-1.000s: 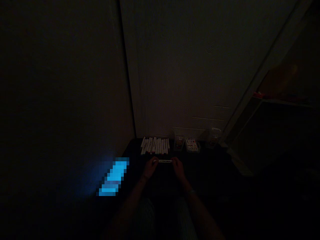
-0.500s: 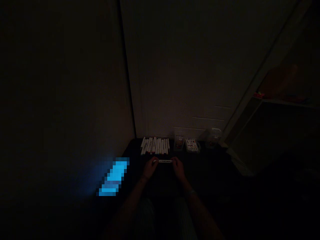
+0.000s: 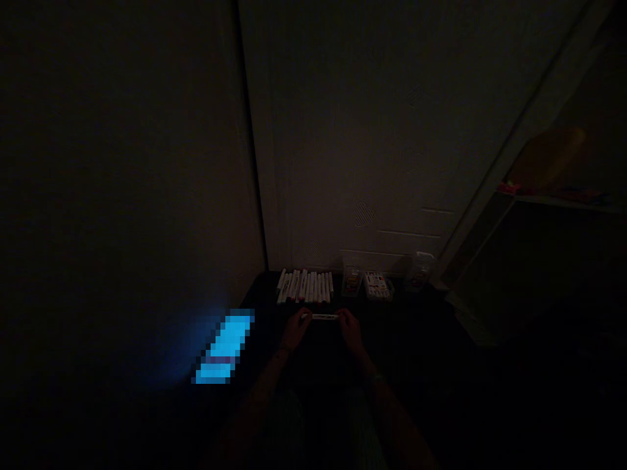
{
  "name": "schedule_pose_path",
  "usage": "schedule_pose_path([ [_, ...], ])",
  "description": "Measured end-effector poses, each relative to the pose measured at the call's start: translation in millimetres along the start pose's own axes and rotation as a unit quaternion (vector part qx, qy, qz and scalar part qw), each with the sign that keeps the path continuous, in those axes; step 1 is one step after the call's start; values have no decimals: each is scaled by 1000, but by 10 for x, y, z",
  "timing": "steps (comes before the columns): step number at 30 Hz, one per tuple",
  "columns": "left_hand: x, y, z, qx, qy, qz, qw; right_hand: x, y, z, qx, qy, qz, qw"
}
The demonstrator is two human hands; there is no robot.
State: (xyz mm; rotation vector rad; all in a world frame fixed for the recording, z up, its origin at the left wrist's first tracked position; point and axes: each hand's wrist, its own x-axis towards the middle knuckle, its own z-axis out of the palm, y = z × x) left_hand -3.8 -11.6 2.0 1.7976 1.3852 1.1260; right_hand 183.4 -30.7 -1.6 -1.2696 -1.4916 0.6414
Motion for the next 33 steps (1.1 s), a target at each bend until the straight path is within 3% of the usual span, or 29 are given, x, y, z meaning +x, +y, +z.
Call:
schedule_pose_path([
  [25,-12,68,-11,9,5,-14,1000,-3,-19,8,0,2,13,1000],
  [33,-11,43,-21,-2,4,9,1000,8,-4,8,-3,4,10,1000],
])
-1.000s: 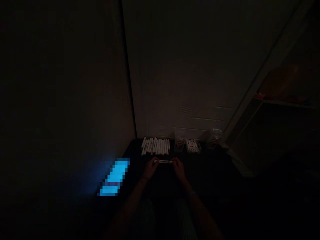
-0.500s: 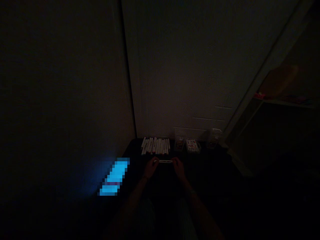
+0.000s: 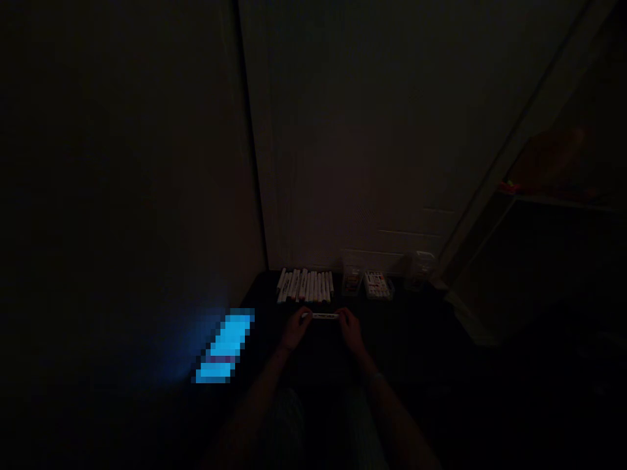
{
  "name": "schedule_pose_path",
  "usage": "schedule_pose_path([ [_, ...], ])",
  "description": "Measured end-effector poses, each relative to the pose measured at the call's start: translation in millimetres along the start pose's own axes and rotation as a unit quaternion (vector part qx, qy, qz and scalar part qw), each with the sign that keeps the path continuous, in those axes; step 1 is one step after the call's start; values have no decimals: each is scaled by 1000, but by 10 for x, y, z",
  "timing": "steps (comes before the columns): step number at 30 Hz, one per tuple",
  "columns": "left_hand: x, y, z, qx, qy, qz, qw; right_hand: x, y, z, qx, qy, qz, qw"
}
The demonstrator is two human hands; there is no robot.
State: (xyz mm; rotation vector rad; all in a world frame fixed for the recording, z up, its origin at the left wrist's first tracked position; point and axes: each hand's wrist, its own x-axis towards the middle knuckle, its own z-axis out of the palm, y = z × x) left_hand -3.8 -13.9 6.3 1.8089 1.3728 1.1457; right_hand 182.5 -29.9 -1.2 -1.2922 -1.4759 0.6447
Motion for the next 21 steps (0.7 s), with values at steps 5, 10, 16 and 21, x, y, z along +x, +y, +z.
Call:
schedule_pose_path([
  [5,9,-32,23,-1,1,-11,1000,3,33,2,-2,0,-5,1000],
  [10,5,-14,20,2,-6,-34,999,-10,20,-2,-3,0,-7,1000],
  [16,1,-21,14,-4,0,-3,1000,-1,33,7,0,3,-3,1000],
  [21,5,-2,8,-2,-8,-13,1000,1,49,14,-3,2,-3,1000],
])
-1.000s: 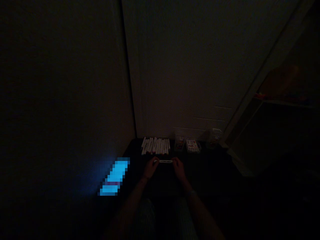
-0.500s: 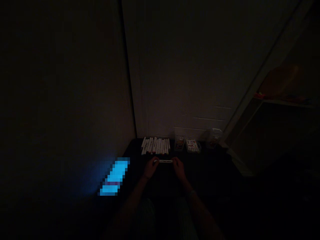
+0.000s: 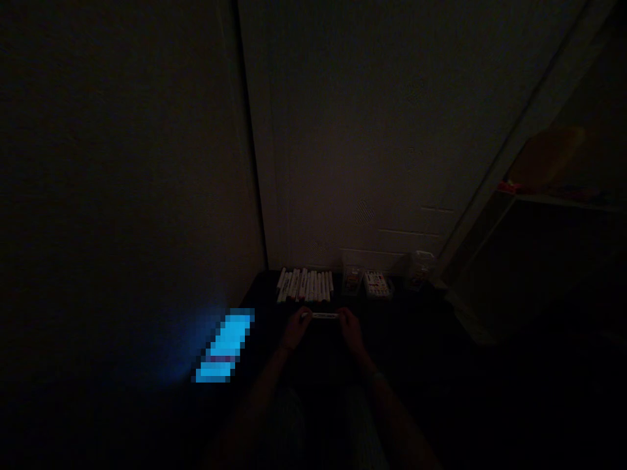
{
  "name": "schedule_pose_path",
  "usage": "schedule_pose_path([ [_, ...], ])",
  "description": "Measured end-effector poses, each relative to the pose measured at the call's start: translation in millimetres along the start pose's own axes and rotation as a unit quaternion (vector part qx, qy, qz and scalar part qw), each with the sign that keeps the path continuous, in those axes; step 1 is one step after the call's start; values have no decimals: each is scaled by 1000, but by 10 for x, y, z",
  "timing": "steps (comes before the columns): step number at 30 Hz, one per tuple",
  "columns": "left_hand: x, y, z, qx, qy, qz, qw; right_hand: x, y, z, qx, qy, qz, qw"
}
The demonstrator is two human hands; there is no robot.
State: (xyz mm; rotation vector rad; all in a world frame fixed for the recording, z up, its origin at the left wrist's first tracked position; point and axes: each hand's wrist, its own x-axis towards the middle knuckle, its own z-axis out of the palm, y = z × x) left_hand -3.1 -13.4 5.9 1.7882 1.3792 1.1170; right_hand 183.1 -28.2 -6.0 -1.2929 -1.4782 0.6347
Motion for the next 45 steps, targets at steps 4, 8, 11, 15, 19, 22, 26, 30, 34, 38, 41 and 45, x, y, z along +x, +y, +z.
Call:
schedule_pose_path([
  [4,4,16,-5,7,-2,-7,1000,-8,-19,-13,2,-4,-5,1000],
  [8,5,-21,1,11,0,8,1000,-14,-41,-27,5,-5,-8,1000],
  [11,8,-57,11,12,2,16,1000,-12,-39,-23,8,-5,-8,1000],
  [15,9,-55,20,12,6,14,1000,-1,-8,-7,13,-2,-7,1000],
  [19,-2,-17,12,10,7,12,1000,6,18,1,9,0,-4,1000],
  [22,-5,-16,4,16,4,5,1000,6,20,2,8,-3,-8,1000],
  [26,8,-62,9,14,2,14,1000,5,17,3,5,2,-1,1000],
  [30,23,-100,22,14,2,18,1000,2,14,-2,4,-1,-6,1000],
  [34,21,-90,20,14,1,20,1000,-6,-2,-8,4,2,-7,1000],
  [38,12,-55,8,15,0,19,1000,-11,-24,-12,7,1,-12,1000],
  [41,5,-28,0,17,-1,10,1000,-10,-31,-18,7,-4,-12,1000],
  [45,-3,-6,-4,14,-2,6,1000,-7,-30,-26,0,-6,-7,1000],
])
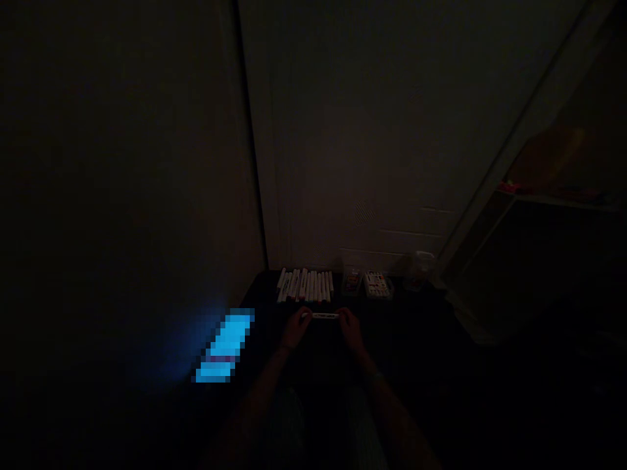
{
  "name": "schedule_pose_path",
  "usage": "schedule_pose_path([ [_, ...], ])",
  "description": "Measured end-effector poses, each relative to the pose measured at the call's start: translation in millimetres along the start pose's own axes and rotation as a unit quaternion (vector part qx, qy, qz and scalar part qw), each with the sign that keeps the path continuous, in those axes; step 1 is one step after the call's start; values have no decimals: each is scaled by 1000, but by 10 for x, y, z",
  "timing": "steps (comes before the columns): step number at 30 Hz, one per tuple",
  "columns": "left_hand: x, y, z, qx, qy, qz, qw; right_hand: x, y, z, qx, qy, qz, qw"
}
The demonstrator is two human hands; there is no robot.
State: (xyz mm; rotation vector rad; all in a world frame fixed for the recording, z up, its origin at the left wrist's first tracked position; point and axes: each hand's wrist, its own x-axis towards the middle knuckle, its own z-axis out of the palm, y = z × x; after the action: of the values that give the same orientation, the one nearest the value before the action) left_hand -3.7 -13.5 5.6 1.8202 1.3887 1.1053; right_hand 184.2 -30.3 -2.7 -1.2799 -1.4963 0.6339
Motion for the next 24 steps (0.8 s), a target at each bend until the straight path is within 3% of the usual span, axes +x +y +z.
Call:
schedule_pose_path([
  [24,1,14,1,-12,5,9,1000,9,33,20,4,7,1,1000],
])
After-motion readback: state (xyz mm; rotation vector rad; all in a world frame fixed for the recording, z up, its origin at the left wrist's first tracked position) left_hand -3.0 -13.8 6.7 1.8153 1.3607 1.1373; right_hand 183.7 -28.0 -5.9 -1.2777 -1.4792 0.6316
